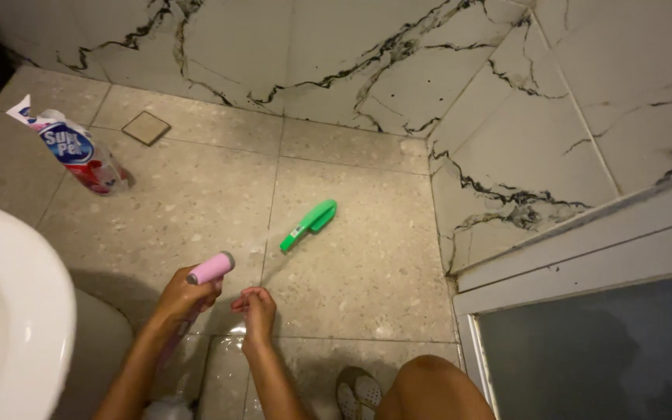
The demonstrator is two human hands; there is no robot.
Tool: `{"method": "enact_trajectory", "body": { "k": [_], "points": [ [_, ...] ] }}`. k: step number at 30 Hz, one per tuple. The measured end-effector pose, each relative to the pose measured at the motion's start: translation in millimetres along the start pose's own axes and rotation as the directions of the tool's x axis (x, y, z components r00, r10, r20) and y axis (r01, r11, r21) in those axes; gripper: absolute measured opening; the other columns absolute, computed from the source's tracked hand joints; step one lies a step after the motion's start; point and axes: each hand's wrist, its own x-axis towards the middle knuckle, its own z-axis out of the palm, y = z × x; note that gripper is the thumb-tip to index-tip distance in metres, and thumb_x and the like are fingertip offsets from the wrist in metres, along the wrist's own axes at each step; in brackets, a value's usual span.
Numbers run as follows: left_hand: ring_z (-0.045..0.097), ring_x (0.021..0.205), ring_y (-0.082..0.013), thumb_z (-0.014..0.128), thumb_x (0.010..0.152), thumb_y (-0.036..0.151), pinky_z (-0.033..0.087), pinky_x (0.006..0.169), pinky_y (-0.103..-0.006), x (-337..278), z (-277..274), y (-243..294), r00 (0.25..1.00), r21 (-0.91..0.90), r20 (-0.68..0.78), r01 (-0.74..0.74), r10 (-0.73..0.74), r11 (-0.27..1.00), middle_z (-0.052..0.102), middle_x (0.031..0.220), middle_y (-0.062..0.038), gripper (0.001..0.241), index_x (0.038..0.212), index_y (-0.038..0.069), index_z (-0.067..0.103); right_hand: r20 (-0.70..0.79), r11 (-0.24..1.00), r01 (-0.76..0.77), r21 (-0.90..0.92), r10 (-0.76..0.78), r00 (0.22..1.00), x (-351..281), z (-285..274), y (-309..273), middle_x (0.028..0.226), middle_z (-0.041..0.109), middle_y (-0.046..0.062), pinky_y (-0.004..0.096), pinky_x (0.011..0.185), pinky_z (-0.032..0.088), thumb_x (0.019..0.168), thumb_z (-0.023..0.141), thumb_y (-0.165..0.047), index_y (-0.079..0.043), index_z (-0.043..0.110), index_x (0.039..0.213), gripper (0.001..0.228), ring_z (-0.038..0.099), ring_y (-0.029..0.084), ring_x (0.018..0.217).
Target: The person rinses the bathroom floor with a handheld bidet sprayer, then washes their hands. They pick up a sponge and a green scrub brush, move them to the corner, and then pick up a cleaning product bottle before standing up.
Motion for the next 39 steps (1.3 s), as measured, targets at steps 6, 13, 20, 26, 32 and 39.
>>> {"method": "enact_trajectory", "body": {
  "k": [6,13,20,26,32,39],
  "points": [
    [0.045,0.046,-0.0131,0.060,0.065,0.006,0.032,0.042,-0.0305,6.4,-15.7,-12.6,0.997,0.032,0.074,-0.040,0.038,0.999,0.051,0.057,-0.004,0.010,0.073,0.000,0.058,0.001,1.000,0.009,-0.010,-0.009,1.000,0.9,-1.5,4.6,0.072,0.066,0.009,0.031,0.066,0.052,0.093,0.049,-0.005,-0.003,0.063,0.095,0.014,0.064,0.018,0.067],
    [0.045,0.046,-0.0137,0.057,0.065,0.007,0.032,0.042,-0.0309,8.4,-11.1,-11.8,0.997,0.048,0.067,0.022,-0.025,0.999,0.051,0.058,-0.004,0.012,0.075,0.000,0.059,0.003,1.000,0.017,-0.022,-0.017,1.000,1.6,-2.8,7.0,0.072,0.066,0.009,0.031,0.066,0.052,0.094,0.050,-0.006,-0.003,0.062,0.095,0.013,0.064,0.019,0.067],
    [0.048,0.047,-0.0151,0.058,0.066,0.008,0.036,0.043,-0.0319,8.2,-7.1,-14.0,0.993,0.036,0.119,0.014,-0.019,0.999,0.054,0.060,-0.006,0.016,0.079,-0.002,0.061,0.007,1.000,-0.004,-0.015,0.004,1.000,-3.8,0.5,-3.7,0.073,0.066,0.010,0.033,0.067,0.051,0.094,0.048,-0.006,-0.002,0.062,0.096,0.014,0.065,0.019,0.069],
    [0.048,0.048,-0.0148,0.060,0.066,0.009,0.035,0.045,-0.0311,-1.5,3.9,2.1,0.989,0.067,0.133,0.049,-0.058,0.997,0.055,0.063,-0.006,0.018,0.080,-0.002,0.062,0.009,1.000,-0.004,0.009,0.004,1.000,-4.3,0.9,-4.4,0.074,0.066,0.010,0.034,0.068,0.052,0.092,0.047,-0.004,-0.001,0.061,0.096,0.015,0.065,0.020,0.070],
    [0.048,0.049,-0.0149,0.059,0.067,0.010,0.037,0.046,-0.0311,0.1,5.0,1.2,0.988,0.089,0.139,0.059,-0.071,0.994,0.055,0.062,-0.005,0.019,0.081,-0.001,0.062,-0.017,0.999,-0.037,-0.029,0.037,0.999,-5.4,0.8,-4.1,0.073,0.067,0.010,0.033,0.069,0.051,0.088,0.048,-0.003,-0.002,0.062,0.095,0.016,0.063,0.020,0.068],
    [0.052,0.050,-0.0154,0.062,0.066,0.009,0.039,0.046,-0.0319,13.5,1.0,-18.6,0.989,0.128,0.128,0.060,-0.076,0.990,0.058,0.063,-0.006,0.018,0.082,-0.002,0.063,-0.021,0.998,-0.033,-0.049,0.032,0.999,-3.5,-1.0,0.4,0.071,0.066,0.010,0.034,0.069,0.050,0.087,0.049,-0.004,-0.003,0.063,0.093,0.015,0.062,0.020,0.066]
  ]
}}
